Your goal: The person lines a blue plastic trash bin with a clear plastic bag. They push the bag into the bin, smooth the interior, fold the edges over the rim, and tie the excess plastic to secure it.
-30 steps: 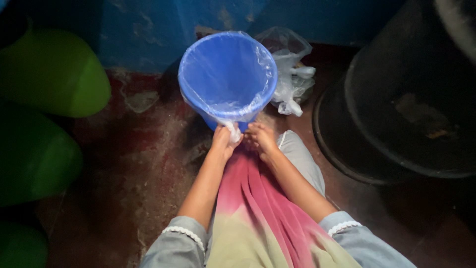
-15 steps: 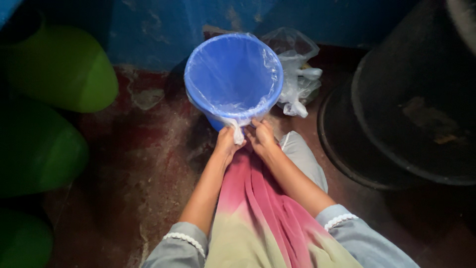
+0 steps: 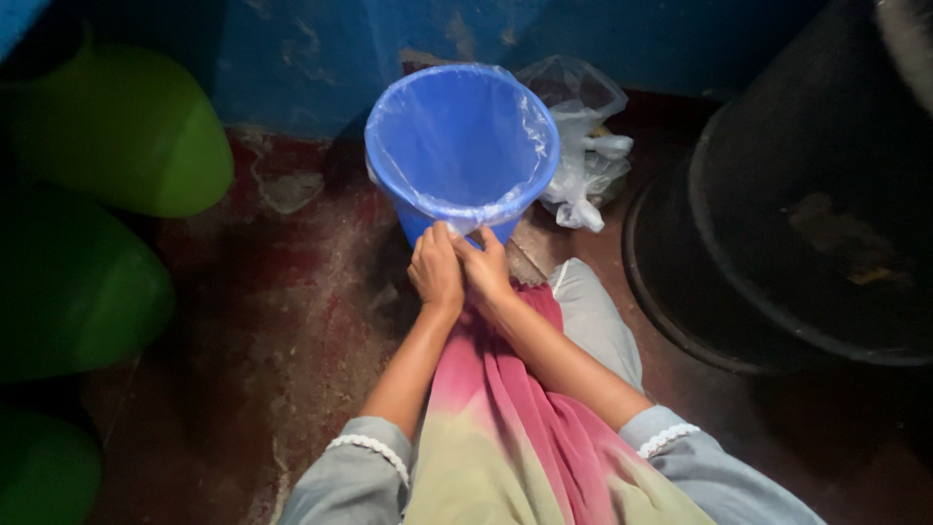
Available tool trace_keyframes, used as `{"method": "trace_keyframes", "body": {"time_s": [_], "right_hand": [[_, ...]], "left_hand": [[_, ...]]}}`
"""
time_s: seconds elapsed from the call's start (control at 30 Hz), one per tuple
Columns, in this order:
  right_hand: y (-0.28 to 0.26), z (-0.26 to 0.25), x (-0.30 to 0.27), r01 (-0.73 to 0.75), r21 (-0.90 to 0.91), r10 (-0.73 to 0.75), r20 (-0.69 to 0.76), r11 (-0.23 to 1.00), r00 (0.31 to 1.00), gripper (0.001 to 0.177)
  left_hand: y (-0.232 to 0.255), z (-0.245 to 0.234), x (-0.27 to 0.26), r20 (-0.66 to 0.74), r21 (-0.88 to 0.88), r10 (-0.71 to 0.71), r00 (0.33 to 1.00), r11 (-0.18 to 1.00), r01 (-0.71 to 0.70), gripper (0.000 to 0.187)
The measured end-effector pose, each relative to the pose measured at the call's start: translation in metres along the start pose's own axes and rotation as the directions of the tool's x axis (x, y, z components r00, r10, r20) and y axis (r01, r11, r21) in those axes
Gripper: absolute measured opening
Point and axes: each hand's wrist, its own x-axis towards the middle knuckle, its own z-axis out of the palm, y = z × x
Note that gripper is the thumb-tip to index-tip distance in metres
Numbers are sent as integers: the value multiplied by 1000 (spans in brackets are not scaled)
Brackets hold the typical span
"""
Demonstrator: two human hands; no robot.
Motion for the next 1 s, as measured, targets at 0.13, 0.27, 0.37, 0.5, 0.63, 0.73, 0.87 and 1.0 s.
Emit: {"method": "trace_keyframes", "body": {"time_s": [0.13,0.27,0.37,0.5,0.63,0.73,0.87,1.0], "right_hand": [[-6,3,0,-6,-398,-41,-109,917,993,23],[0,-11,18,72,-243,-96,-89,967,991,34],[-2,-32,50,283,-567,-352,-13,774,936,39],[-18,-69,89,279,-640,-333,37,716,942,36],[-47,-74,111,-30,-266,42,40,963,998,21],[-75,-70,118,-73,-166,82,46,983,996,16],[-95,-66,129,-332,-129,338,30,934,941,17],[-93,-83,160,-504,177,490,121,845,863,19]], "left_hand": [[-10,-7,-5,105,-67,200,974,979,-194,20],[0,-20,-6,181,-225,354,917,923,-312,46],[15,-36,17,221,-222,500,837,862,-457,57],[36,-65,57,137,-153,662,737,749,-645,48],[56,-81,89,61,33,753,655,654,-756,78],[66,-67,104,171,-160,721,672,693,-703,72],[71,-25,126,360,-235,558,748,830,-506,34],[68,12,160,288,-302,599,747,797,-523,17]]}}
